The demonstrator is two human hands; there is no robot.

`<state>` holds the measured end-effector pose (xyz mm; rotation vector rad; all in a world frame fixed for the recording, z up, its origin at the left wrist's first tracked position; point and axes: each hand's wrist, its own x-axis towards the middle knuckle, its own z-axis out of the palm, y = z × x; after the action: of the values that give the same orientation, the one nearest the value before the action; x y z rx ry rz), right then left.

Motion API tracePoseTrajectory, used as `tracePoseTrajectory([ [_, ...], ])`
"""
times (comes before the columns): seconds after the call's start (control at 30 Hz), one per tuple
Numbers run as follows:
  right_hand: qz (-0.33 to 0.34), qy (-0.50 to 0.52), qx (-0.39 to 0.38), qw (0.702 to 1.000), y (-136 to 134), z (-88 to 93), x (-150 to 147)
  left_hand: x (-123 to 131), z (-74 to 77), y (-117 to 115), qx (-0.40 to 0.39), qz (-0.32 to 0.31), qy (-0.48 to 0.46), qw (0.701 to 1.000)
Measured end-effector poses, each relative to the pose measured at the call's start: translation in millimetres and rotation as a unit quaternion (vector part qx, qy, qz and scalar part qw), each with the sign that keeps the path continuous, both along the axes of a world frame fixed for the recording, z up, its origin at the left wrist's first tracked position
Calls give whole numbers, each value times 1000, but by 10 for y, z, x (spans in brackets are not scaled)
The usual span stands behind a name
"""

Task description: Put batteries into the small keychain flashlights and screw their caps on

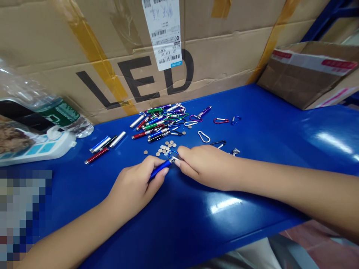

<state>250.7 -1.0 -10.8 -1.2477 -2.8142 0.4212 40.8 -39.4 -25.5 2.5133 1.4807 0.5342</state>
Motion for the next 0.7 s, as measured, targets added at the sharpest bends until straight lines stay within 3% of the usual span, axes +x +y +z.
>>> tracePoseTrajectory([
  [0.33,12,18,-8,1000,24,30,1,26,-2,-16,-3,28,14,1000],
  [0.47,11,20,-15,1000,16,45,8,40,0,1,-9,75,18,997],
  [0.57,14,42,-19,999,7,49,18,50,87,58,-3,79,6,997],
  [0.7,-20,84,-1,996,83,62,77,78,331,299,13,26,-1,1000],
])
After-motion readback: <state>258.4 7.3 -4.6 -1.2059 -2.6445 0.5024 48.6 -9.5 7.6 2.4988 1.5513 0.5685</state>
